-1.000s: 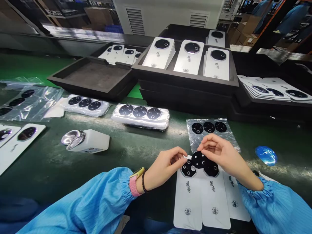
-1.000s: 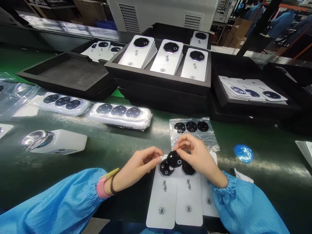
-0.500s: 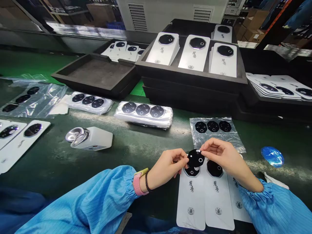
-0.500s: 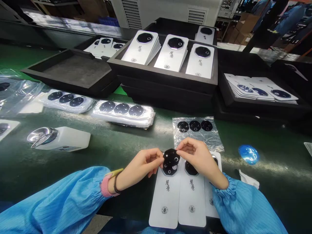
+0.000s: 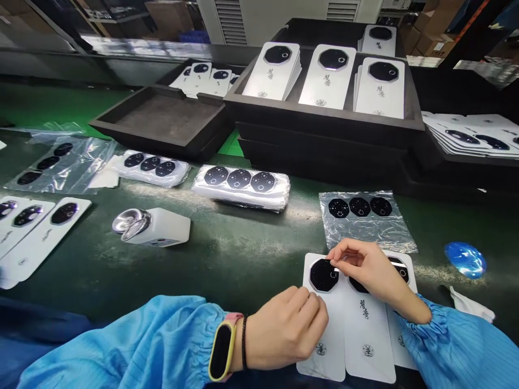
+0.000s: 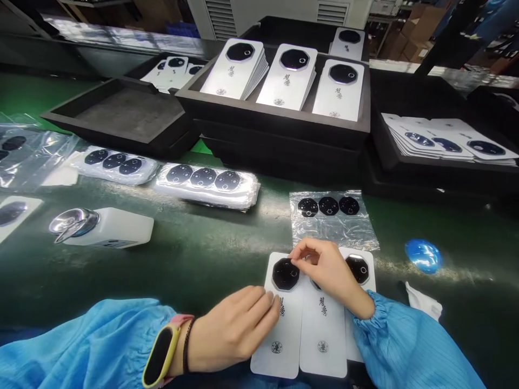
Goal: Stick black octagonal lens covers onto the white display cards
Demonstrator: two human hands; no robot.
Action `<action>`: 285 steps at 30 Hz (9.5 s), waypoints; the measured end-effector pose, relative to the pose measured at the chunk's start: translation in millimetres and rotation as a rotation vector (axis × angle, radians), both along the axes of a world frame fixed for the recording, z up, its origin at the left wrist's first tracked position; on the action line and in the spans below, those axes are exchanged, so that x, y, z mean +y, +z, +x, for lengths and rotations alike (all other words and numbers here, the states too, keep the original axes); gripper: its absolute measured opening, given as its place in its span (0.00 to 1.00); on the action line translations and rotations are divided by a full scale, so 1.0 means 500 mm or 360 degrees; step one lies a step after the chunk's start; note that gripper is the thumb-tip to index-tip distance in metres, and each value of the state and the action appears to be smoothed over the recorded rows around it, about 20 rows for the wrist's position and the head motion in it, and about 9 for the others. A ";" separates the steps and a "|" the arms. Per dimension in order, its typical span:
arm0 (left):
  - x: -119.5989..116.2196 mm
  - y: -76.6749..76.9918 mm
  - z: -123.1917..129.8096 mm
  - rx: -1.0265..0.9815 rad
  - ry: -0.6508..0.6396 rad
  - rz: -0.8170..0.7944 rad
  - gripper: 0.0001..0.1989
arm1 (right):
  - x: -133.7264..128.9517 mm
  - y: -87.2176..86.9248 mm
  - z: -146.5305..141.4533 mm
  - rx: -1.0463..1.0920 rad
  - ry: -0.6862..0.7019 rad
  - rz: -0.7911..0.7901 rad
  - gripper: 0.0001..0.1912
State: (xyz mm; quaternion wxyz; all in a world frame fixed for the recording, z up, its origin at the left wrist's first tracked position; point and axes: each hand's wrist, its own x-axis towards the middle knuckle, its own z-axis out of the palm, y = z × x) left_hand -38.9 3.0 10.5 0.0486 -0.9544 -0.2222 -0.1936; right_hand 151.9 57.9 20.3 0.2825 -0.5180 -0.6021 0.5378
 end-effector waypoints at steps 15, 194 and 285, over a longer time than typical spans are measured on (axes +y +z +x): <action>-0.027 -0.030 0.000 0.0127 -0.0073 0.0217 0.14 | -0.011 -0.005 -0.008 -0.0207 0.0030 0.0052 0.05; -0.018 -0.045 0.001 0.0025 -0.0029 0.0263 0.10 | -0.010 -0.002 -0.009 -0.0669 0.0252 0.0559 0.13; 0.023 -0.022 0.001 -0.0886 -0.0106 -0.2037 0.12 | -0.102 0.102 0.027 -0.0445 0.0083 0.0860 0.07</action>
